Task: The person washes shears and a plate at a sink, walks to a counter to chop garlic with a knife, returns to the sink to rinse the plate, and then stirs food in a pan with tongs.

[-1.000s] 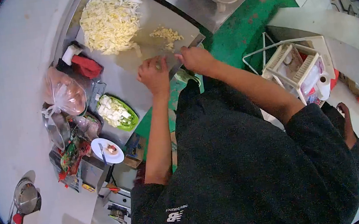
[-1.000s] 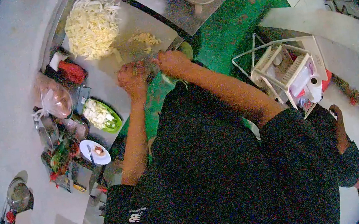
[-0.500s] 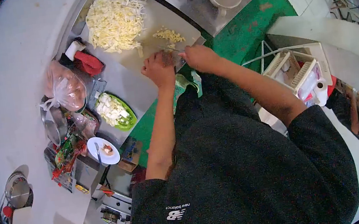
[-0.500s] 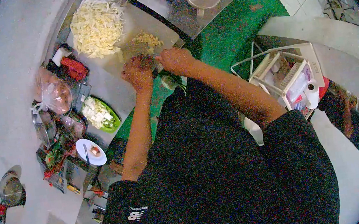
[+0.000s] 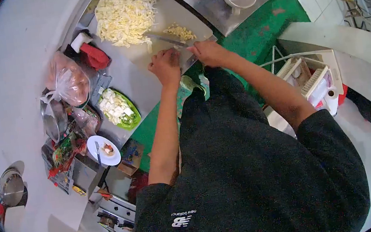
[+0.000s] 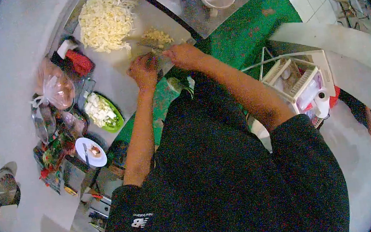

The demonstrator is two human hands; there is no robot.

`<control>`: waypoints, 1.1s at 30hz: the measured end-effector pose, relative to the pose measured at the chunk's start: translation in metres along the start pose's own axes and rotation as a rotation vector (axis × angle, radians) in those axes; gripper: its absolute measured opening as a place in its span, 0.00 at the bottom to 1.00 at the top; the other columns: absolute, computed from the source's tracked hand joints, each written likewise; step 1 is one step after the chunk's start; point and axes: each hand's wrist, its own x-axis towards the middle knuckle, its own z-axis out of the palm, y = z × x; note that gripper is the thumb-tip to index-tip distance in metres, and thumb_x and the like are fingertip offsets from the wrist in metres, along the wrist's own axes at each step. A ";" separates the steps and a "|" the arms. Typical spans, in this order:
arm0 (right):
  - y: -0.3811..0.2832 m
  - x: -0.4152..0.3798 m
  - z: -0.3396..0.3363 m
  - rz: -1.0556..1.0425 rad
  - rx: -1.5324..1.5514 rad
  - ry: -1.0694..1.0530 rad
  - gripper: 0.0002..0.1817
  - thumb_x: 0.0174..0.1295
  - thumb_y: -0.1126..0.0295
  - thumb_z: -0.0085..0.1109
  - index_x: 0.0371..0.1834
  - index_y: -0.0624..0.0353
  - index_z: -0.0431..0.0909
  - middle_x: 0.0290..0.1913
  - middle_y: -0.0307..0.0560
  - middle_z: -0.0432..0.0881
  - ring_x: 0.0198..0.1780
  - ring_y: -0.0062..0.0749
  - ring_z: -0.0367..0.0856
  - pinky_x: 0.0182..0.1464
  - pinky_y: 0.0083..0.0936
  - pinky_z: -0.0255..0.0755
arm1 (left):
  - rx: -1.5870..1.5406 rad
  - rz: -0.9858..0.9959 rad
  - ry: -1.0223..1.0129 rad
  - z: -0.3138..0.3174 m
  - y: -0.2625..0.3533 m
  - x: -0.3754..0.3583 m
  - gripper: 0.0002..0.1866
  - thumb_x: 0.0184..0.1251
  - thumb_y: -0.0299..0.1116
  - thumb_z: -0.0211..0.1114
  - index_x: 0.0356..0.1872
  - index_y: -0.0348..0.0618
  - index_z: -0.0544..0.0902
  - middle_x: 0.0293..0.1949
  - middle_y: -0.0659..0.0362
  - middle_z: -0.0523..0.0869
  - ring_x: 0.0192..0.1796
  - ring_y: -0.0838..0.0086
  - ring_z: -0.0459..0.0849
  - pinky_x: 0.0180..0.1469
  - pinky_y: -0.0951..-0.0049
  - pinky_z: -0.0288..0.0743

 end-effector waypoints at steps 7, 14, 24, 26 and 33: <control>0.009 -0.002 0.005 0.080 0.076 -0.022 0.28 0.77 0.52 0.35 0.37 0.67 0.78 0.37 0.68 0.83 0.39 0.68 0.81 0.46 0.56 0.76 | -0.029 0.004 -0.007 -0.002 0.007 0.002 0.08 0.59 0.43 0.67 0.35 0.55 0.89 0.41 0.65 0.87 0.49 0.62 0.79 0.56 0.52 0.60; 0.000 -0.007 0.005 0.117 0.032 -0.004 0.28 0.76 0.51 0.37 0.38 0.66 0.77 0.32 0.66 0.83 0.38 0.65 0.83 0.44 0.56 0.77 | 0.023 -0.062 -0.023 -0.016 0.002 -0.002 0.08 0.59 0.43 0.67 0.33 0.55 0.89 0.40 0.64 0.88 0.48 0.62 0.79 0.54 0.52 0.60; -0.001 0.002 -0.011 0.082 -0.195 -0.062 0.27 0.75 0.50 0.37 0.39 0.63 0.79 0.32 0.62 0.85 0.37 0.61 0.85 0.43 0.54 0.79 | 0.096 -0.055 0.006 -0.026 -0.007 -0.009 0.12 0.58 0.46 0.70 0.37 0.52 0.89 0.42 0.60 0.86 0.50 0.62 0.79 0.56 0.51 0.63; 0.005 0.003 -0.006 0.060 -0.184 -0.065 0.27 0.76 0.50 0.37 0.38 0.63 0.79 0.32 0.61 0.85 0.37 0.60 0.85 0.43 0.53 0.79 | 0.043 -0.080 -0.006 -0.033 -0.011 -0.012 0.13 0.58 0.45 0.70 0.39 0.50 0.88 0.42 0.58 0.85 0.50 0.61 0.79 0.55 0.54 0.66; -0.004 0.008 -0.027 0.060 -0.186 -0.132 0.26 0.76 0.51 0.37 0.41 0.62 0.80 0.34 0.58 0.84 0.39 0.57 0.85 0.42 0.51 0.80 | -0.104 -0.218 -0.027 -0.045 -0.036 -0.031 0.16 0.59 0.41 0.71 0.42 0.40 0.85 0.39 0.53 0.84 0.46 0.58 0.81 0.49 0.61 0.73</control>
